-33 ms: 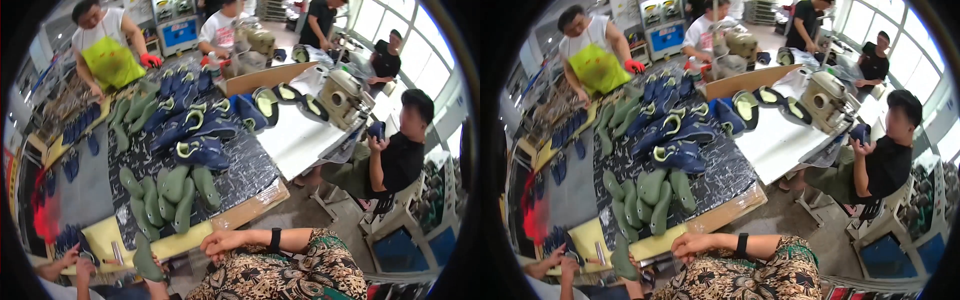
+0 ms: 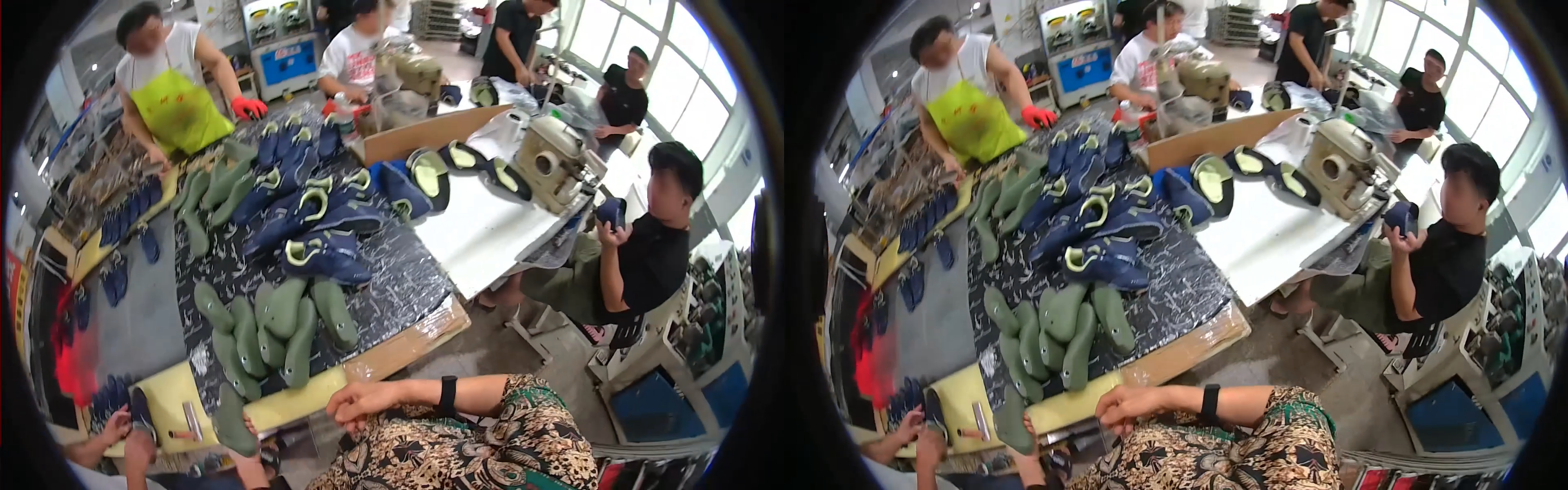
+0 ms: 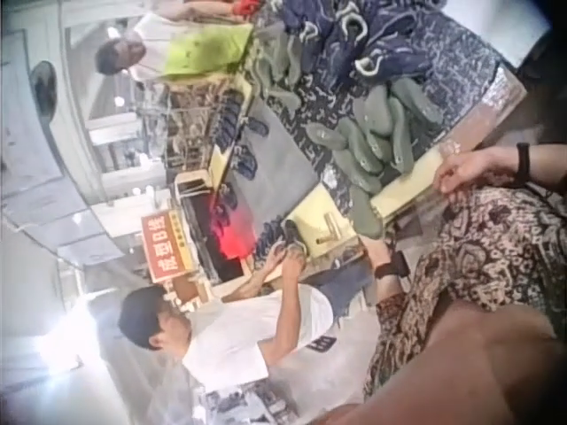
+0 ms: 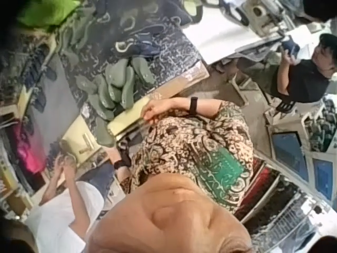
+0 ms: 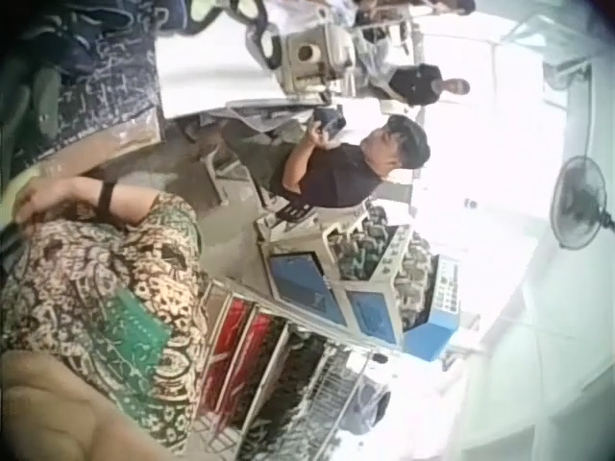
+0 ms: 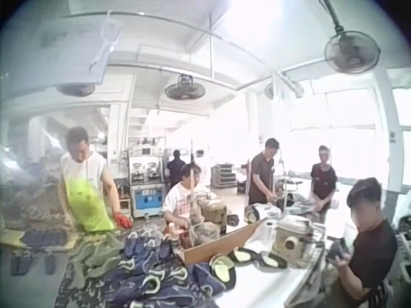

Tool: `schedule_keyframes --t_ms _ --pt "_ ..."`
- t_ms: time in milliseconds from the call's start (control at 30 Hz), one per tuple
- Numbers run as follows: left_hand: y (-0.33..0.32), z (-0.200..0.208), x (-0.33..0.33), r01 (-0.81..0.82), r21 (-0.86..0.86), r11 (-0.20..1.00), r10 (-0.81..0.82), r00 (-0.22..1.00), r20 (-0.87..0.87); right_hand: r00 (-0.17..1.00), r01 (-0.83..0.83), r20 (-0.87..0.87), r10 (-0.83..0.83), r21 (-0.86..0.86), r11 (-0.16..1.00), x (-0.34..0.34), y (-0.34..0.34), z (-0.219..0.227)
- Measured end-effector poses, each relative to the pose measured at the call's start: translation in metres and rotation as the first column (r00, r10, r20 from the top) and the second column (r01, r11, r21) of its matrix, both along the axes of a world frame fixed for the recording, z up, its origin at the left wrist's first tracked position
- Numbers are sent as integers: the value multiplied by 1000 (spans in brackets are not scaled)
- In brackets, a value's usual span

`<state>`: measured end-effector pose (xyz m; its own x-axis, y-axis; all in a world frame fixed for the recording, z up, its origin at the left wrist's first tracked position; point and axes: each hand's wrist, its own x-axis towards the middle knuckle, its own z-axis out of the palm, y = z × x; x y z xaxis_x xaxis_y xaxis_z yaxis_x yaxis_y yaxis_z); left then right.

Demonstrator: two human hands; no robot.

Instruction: Moving shoe lasts and partially assembled shoes between a cart and a production table in a factory.

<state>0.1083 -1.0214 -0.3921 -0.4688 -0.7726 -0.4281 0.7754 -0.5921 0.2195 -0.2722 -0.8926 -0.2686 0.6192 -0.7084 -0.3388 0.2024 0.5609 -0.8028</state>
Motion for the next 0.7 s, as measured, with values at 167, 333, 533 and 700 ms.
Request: schedule_keyframes --t_ms 167,333,533,700 --pt "-56 0 -33 -167 -489 856 476 622 622 994 105 7 -104 -61 993 -2 15 -5" --pt "-34 19 -53 258 -384 886 195 546 815 979 201 11 -202 56 978 -22 37 -12" --pt "8 95 -57 774 -24 633 342 -251 906 956 292 -24 -291 81 953 -43 39 -15" --pt "15 113 -89 806 -223 549 494 -97 864 957 287 20 -288 20 958 -60 29 -19"
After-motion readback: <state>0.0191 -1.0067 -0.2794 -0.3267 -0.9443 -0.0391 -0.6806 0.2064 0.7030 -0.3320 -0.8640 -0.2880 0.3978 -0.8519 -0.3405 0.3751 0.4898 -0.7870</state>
